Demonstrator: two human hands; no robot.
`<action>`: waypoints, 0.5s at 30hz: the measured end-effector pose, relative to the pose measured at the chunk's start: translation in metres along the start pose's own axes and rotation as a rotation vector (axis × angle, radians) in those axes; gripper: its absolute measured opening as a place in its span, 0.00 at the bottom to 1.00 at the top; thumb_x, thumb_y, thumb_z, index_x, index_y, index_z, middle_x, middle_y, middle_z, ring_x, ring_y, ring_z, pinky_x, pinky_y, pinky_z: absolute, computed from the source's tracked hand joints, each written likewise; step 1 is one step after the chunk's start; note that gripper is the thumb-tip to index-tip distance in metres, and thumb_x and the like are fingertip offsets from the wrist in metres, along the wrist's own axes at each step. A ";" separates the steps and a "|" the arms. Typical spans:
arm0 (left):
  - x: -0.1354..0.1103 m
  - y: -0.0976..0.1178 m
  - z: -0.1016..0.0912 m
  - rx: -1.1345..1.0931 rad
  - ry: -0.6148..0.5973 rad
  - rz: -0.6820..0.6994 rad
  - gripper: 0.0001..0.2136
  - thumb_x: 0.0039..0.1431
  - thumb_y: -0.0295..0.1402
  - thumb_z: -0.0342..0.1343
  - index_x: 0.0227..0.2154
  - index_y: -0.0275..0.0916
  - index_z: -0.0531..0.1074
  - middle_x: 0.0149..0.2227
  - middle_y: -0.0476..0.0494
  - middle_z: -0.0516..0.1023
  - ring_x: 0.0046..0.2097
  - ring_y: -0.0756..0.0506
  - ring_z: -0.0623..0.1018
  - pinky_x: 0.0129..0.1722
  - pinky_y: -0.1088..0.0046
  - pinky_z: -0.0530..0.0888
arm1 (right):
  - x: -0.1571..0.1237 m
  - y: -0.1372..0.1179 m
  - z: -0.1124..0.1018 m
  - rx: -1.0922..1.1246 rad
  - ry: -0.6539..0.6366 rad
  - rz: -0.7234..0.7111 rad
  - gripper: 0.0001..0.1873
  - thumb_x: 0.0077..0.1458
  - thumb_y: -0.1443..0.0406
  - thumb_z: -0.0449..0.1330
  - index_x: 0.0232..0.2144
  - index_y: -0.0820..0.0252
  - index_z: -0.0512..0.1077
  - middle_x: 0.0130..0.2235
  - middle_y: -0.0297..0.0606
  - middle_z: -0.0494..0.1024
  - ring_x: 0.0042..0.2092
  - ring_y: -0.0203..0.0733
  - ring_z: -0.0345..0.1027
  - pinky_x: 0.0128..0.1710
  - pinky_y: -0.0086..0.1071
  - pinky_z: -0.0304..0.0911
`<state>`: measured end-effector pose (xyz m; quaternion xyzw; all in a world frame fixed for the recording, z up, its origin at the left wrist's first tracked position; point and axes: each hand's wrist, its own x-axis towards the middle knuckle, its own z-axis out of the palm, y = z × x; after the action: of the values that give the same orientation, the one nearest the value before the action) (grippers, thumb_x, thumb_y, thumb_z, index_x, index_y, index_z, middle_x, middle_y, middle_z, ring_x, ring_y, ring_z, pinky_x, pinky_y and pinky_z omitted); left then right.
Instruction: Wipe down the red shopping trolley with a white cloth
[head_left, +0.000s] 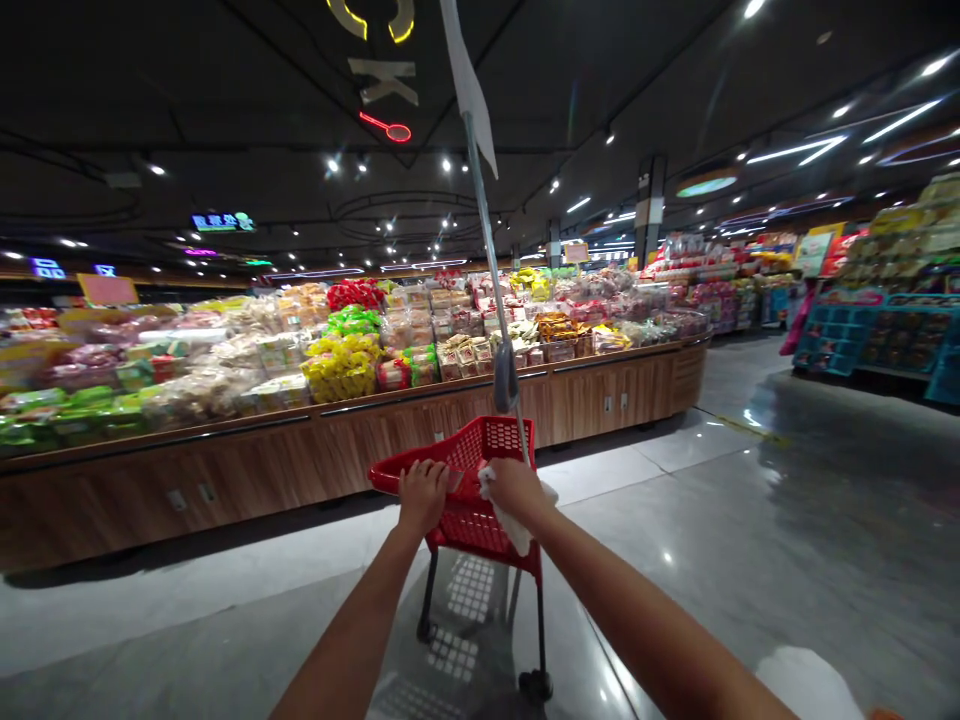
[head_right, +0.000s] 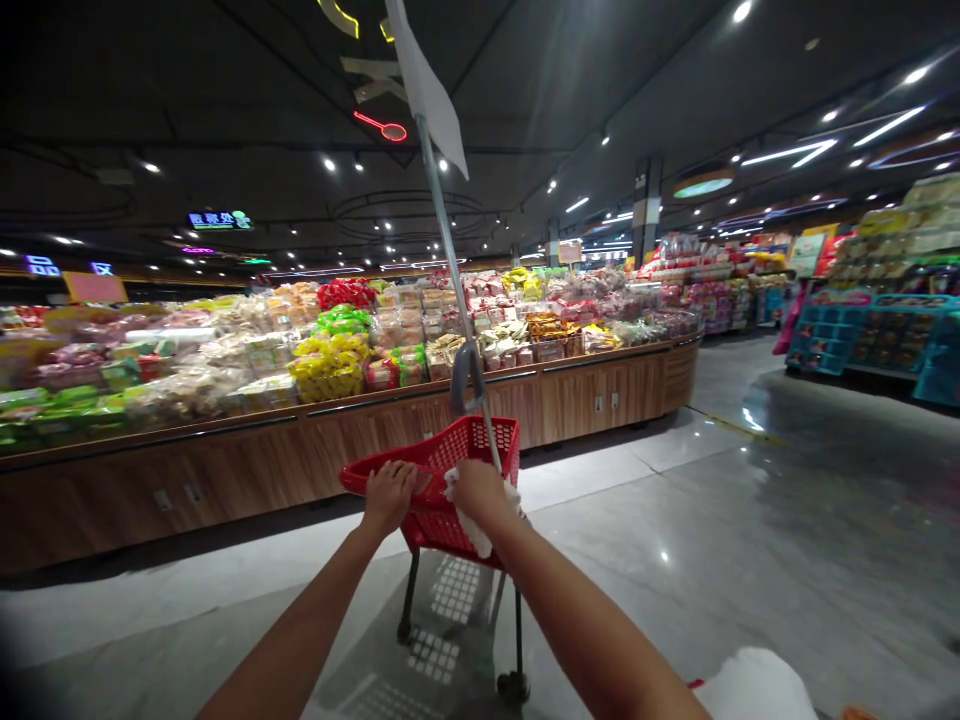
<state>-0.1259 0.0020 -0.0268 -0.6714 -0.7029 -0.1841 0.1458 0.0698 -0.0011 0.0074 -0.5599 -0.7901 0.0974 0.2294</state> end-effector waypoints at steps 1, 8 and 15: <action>-0.002 0.010 0.002 -0.010 0.003 -0.001 0.18 0.67 0.35 0.40 0.52 0.42 0.72 0.57 0.40 0.72 0.62 0.36 0.65 0.61 0.48 0.59 | 0.003 0.008 -0.006 -0.017 -0.024 0.016 0.10 0.52 0.64 0.60 0.37 0.59 0.76 0.39 0.45 0.80 0.40 0.45 0.74 0.34 0.31 0.58; -0.004 0.062 0.001 -0.127 -0.097 0.289 0.22 0.67 0.41 0.42 0.59 0.39 0.64 0.61 0.37 0.67 0.63 0.37 0.63 0.63 0.54 0.58 | 0.007 0.077 -0.039 -0.126 0.009 0.150 0.10 0.52 0.64 0.60 0.36 0.61 0.77 0.38 0.46 0.81 0.40 0.44 0.74 0.34 0.29 0.58; 0.020 0.071 -0.009 -0.199 -0.274 0.391 0.35 0.56 0.51 0.56 0.63 0.43 0.58 0.57 0.39 0.72 0.57 0.38 0.72 0.54 0.64 0.68 | -0.007 0.127 -0.054 -0.191 0.226 0.248 0.16 0.65 0.62 0.48 0.43 0.61 0.74 0.36 0.47 0.79 0.37 0.45 0.74 0.35 0.32 0.60</action>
<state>-0.0567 0.0180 -0.0047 -0.8244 -0.5512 -0.1278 0.0150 0.2041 0.0317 0.0011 -0.6795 -0.6900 -0.0138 0.2489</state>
